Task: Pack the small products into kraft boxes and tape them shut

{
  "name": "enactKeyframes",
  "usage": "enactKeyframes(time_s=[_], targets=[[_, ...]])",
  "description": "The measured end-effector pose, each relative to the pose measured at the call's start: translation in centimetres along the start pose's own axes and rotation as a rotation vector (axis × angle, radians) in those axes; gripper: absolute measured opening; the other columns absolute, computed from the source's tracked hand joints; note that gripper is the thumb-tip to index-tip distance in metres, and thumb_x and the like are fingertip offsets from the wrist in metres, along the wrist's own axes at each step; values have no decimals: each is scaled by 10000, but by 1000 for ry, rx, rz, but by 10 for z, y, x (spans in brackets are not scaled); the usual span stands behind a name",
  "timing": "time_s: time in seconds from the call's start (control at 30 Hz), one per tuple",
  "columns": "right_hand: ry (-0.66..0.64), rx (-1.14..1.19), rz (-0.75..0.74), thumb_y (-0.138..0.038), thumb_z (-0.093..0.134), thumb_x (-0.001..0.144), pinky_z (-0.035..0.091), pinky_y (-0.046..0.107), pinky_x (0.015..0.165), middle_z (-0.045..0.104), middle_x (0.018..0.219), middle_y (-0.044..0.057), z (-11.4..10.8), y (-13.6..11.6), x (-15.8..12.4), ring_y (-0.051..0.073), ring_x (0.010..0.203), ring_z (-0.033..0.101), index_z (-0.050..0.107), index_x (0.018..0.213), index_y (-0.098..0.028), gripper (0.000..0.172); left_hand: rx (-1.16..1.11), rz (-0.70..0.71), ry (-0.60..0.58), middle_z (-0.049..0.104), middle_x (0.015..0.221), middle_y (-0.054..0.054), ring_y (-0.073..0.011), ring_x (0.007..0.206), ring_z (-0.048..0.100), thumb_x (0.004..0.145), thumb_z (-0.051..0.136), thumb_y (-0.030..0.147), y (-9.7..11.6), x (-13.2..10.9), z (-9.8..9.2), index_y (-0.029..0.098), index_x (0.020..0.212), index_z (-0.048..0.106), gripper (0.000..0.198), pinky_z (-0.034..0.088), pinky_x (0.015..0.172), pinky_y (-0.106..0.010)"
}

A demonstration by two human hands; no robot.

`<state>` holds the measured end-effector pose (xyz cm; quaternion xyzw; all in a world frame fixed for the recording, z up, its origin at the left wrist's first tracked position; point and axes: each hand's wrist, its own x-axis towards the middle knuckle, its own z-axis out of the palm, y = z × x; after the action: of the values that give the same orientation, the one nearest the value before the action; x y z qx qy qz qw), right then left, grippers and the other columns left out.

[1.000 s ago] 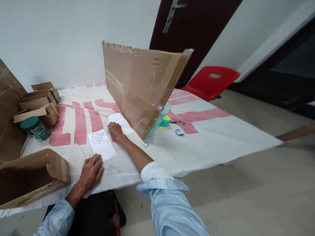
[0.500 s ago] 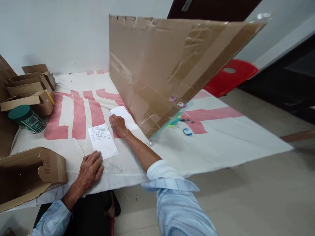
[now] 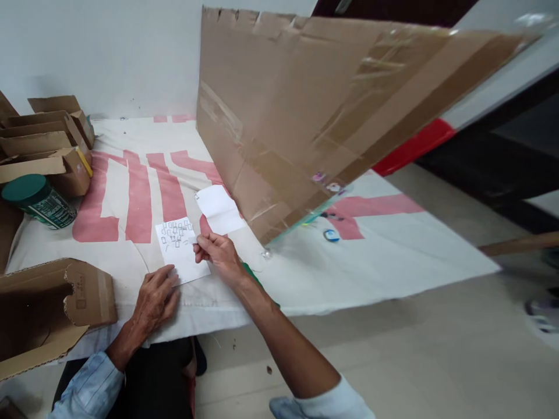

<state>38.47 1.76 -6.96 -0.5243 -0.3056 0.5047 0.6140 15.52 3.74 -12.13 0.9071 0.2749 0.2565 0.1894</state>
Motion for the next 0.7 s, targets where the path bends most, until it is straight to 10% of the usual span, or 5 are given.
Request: enactKeyframes(time_s=[0.17, 0.37, 0.7], targets=[[-123, -17, 3, -616, 843, 763, 520, 293, 585, 688, 678, 2, 24, -16, -49, 125, 539, 584, 685, 729, -203, 444, -404, -174, 206, 743, 1176, -138, -288, 1098, 695, 955, 641, 276, 25, 3, -26, 216, 1152, 740, 229, 557, 947, -457], [-237, -160, -54, -536, 777, 842, 550, 314, 637, 686, 661, -13, 46, -27, -83, 144, 566, 616, 718, 745, -236, 321, -1167, -451, 146, 750, 814, -54, -176, 742, 687, 805, 870, 558, 58, 6, -57, 161, 889, 772, 417, 577, 754, -324], [-177, -275, -198, -432, 745, 880, 574, 325, 684, 701, 674, 1, 34, -14, -98, 175, 654, 664, 744, 769, -237, 224, -902, -340, 70, 765, 824, -80, -209, 784, 713, 926, 754, 497, 57, 5, -53, 164, 881, 773, 336, 575, 763, -342]])
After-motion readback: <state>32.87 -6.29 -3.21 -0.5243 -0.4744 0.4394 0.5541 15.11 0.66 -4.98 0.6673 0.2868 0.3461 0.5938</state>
